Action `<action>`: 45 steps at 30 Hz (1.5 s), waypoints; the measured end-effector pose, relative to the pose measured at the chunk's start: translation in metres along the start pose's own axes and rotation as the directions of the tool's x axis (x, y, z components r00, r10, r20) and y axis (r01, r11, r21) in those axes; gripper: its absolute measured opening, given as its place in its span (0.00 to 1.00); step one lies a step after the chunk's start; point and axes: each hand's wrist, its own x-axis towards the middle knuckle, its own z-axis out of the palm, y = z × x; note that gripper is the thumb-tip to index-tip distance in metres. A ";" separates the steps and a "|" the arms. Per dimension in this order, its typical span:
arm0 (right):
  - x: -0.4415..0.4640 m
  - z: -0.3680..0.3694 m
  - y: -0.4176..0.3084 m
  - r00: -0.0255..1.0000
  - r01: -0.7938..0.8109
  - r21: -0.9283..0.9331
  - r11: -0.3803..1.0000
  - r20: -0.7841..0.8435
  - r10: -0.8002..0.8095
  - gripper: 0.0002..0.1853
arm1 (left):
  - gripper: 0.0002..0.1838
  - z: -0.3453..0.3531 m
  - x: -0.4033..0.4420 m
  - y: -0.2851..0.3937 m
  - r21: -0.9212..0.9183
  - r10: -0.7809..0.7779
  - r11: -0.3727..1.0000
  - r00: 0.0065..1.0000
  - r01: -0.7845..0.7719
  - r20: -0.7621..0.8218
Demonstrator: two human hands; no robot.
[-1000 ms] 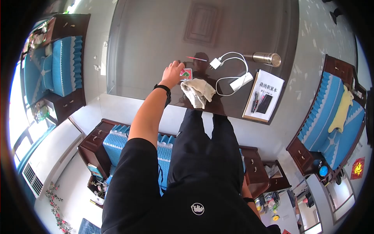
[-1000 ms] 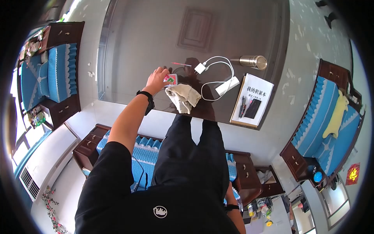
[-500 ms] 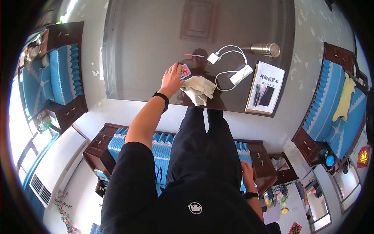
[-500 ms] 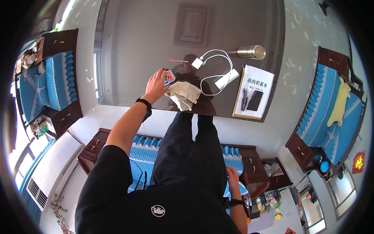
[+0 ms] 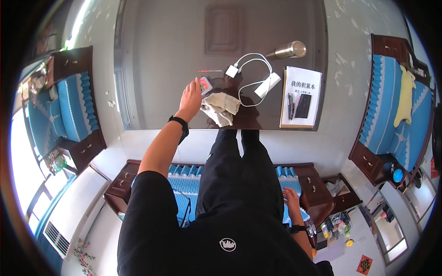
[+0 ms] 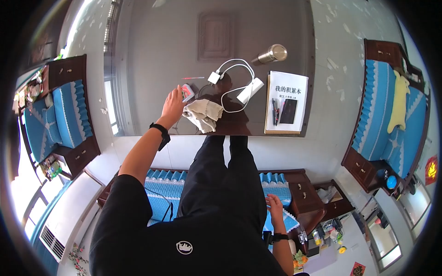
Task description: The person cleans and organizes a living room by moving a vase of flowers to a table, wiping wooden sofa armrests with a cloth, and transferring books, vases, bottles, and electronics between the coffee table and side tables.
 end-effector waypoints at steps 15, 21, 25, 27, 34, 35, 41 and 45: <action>-0.025 0.009 0.070 0.996 -0.056 0.154 0.986 -0.056 0.065 0.13 | 0.31 -0.028 0.035 0.032 -0.084 0.156 0.983 0.985 -0.162 -0.074; -0.002 0.018 0.071 0.994 0.071 -0.022 0.997 -0.086 -0.073 0.13 | 0.14 0.011 0.095 0.011 0.016 -0.061 0.998 0.998 0.062 -0.029; -0.010 0.015 0.060 0.998 0.011 0.034 0.999 -0.056 -0.009 0.13 | 0.09 0.022 0.113 0.005 0.141 -0.023 0.990 0.992 0.005 0.126; -0.015 0.014 0.054 0.994 -0.073 0.099 0.992 -0.068 0.080 0.14 | 0.07 0.029 0.115 0.004 0.146 -0.043 0.989 0.981 0.015 0.191; 0.000 0.005 0.060 0.999 -0.026 0.056 0.998 -0.036 0.028 0.14 | 0.13 -0.003 0.098 0.031 -0.121 -0.298 0.944 0.950 0.307 0.088; 0.007 0.002 0.065 1.000 0.014 0.046 0.999 -0.021 -0.013 0.15 | 0.13 -0.009 0.093 0.047 -0.123 -0.291 0.946 0.953 0.300 0.087; 0.009 -0.003 0.039 0.999 -0.036 0.120 0.992 -0.020 0.038 0.13 | 0.12 0.000 0.061 0.203 -0.549 -0.229 0.783 0.956 0.294 0.186; 0.018 -0.015 0.046 0.999 -0.033 0.148 0.988 0.000 0.033 0.15 | 0.12 0.065 0.064 0.308 -0.723 -0.154 0.531 0.889 0.442 0.431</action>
